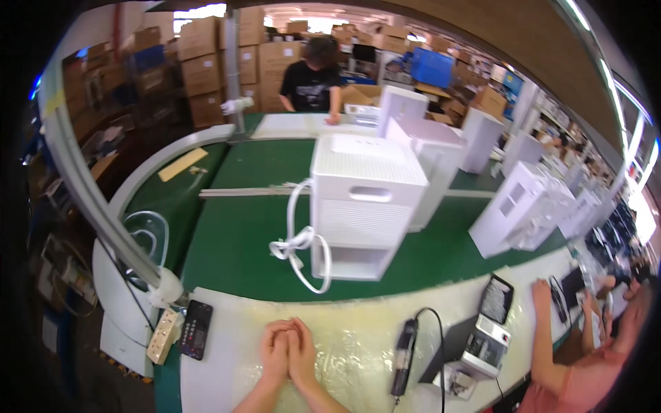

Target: Assembling plastic housings for electronic devices using an electric screwdriver on a factory line.

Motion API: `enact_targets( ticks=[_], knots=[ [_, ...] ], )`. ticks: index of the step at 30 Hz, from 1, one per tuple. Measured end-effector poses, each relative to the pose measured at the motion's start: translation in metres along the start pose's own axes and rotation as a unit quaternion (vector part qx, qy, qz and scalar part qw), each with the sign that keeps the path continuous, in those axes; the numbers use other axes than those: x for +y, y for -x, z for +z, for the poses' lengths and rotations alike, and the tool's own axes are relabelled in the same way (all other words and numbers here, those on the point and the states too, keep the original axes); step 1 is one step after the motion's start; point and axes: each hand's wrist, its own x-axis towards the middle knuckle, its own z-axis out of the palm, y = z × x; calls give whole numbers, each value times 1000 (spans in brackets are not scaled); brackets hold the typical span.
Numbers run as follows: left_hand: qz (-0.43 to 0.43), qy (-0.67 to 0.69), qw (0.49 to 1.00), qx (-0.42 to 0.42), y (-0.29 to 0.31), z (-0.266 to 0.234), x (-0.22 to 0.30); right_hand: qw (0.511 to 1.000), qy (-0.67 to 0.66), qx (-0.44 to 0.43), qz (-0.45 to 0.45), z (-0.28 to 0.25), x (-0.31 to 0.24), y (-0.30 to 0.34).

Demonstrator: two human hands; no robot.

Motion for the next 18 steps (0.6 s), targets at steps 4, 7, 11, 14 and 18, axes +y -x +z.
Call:
enact_targets(
  ticks=[4, 7, 11, 14, 18],
  knots=[
    [-78, -36, 996, 18, 3, -6, -1, 998, -68, -17, -9, 6, 12, -1],
    [-93, -6, 995, 25, -2, -3, 4, 996, 3, -57, 65, 1, 6, -3],
    [-135, -28, 990, -11, -7, 0, 2, 997, 3, -28, 77, -2, 22, -6],
    [-134, -33, 990, -3, -5, 1, 4, 997, 1, -30, 70, -2, 29, -4],
    [-136, -36, 990, 20, -1, 2, 5, 999, -1, -20, 51, -1, 28, -2]
  ],
)
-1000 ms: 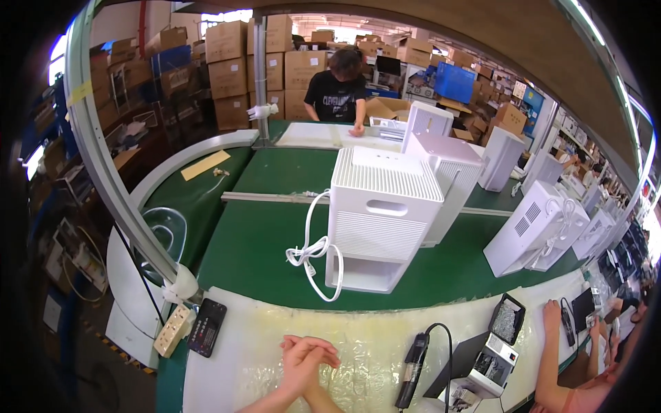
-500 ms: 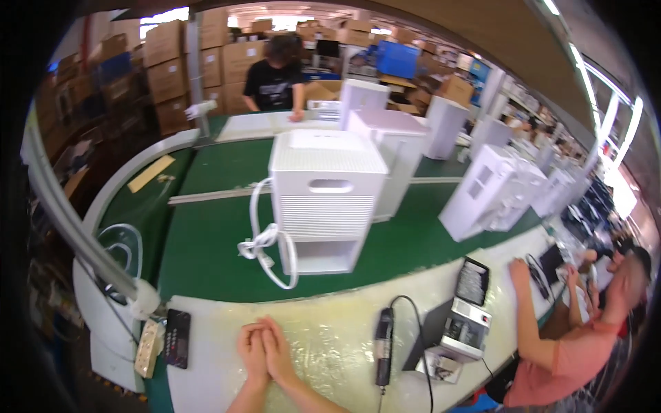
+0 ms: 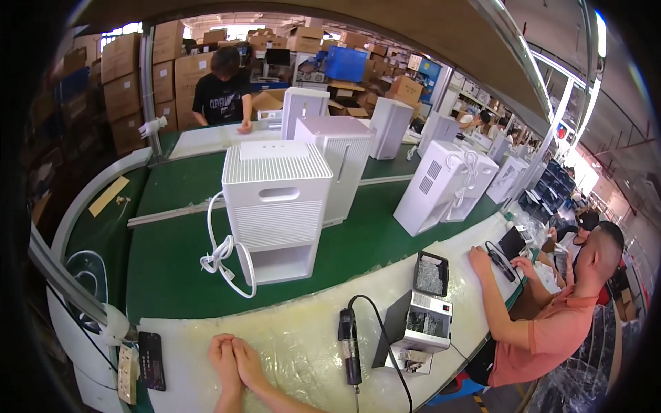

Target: Assembling plastic housings for electronic devices using an electric screwdriver on a factory line.

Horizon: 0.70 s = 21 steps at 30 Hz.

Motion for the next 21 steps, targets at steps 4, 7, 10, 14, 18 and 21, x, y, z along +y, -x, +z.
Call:
enact_targets(
  ticks=[4, 7, 10, 14, 18, 21],
  knots=[
    [-1, 3, 1000, -8, 0, 2, 4, 1000, -9, -4, 9, -2, -3, -2],
    [0, 15, 1000, -11, -3, -1, 1, 1000, 0, -12, 14, 0, 1, -4],
    [6, -7, 1000, 4, -4, 1, -1, 1000, 4, -11, 14, 0, 3, -5],
    [3, -12, 1000, -8, -4, -2, 4, 1000, -12, -4, 7, 3, 3, -4],
    [-4, 8, 1000, -14, -5, -5, -2, 1000, 3, -14, 19, 5, -5, -3],
    [-4, 7, 1000, -8, -4, -5, -3, 1000, 7, 0, 29, 6, -10, -1]
  ],
)
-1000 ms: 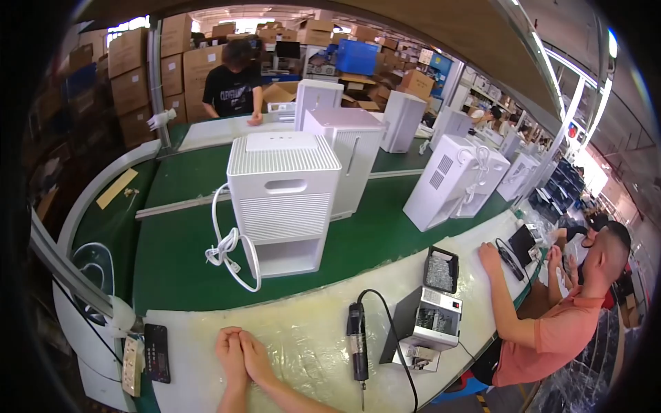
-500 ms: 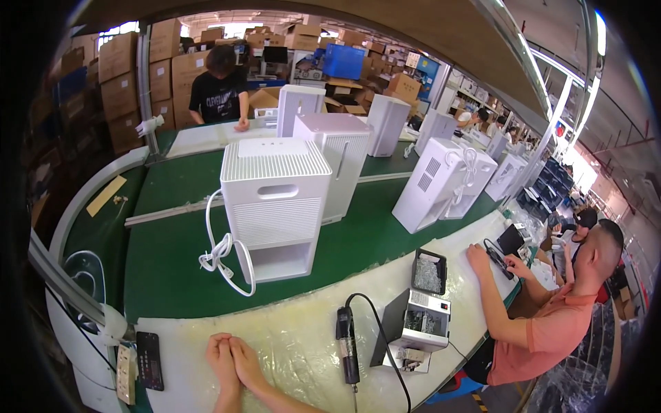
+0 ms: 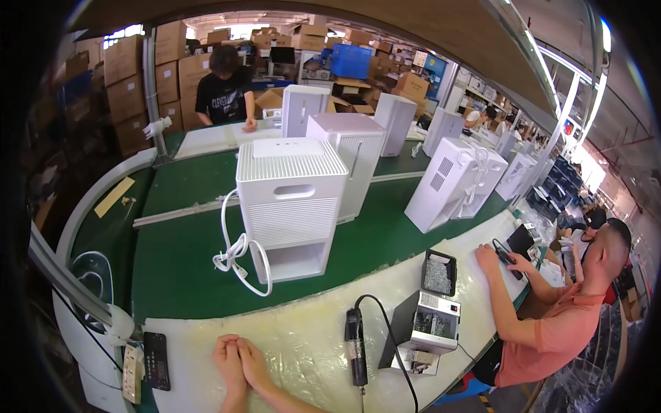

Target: Assembling plastic housings for electronic devices using an electric screwdriver on a factory line.

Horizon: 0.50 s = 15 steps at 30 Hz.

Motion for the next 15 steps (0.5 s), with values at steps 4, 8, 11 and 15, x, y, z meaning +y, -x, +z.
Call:
enact_targets(
  ticks=[4, 8, 11, 15],
  knots=[
    [-1, -4, 1000, -1, 0, 1, 6, 1000, -3, 0, 1, 0, 5, -2],
    [-4, -2, 1000, 2, 0, 2, 7, 1000, -10, -4, -11, 1, 8, -3],
    [-1, -3, 1000, 8, -3, 1, -2, 1000, -17, -3, -21, 2, 5, -3],
    [9, -18, 1000, 5, -1, 2, 5, 999, -27, -9, -24, 0, 2, -2]
  ],
)
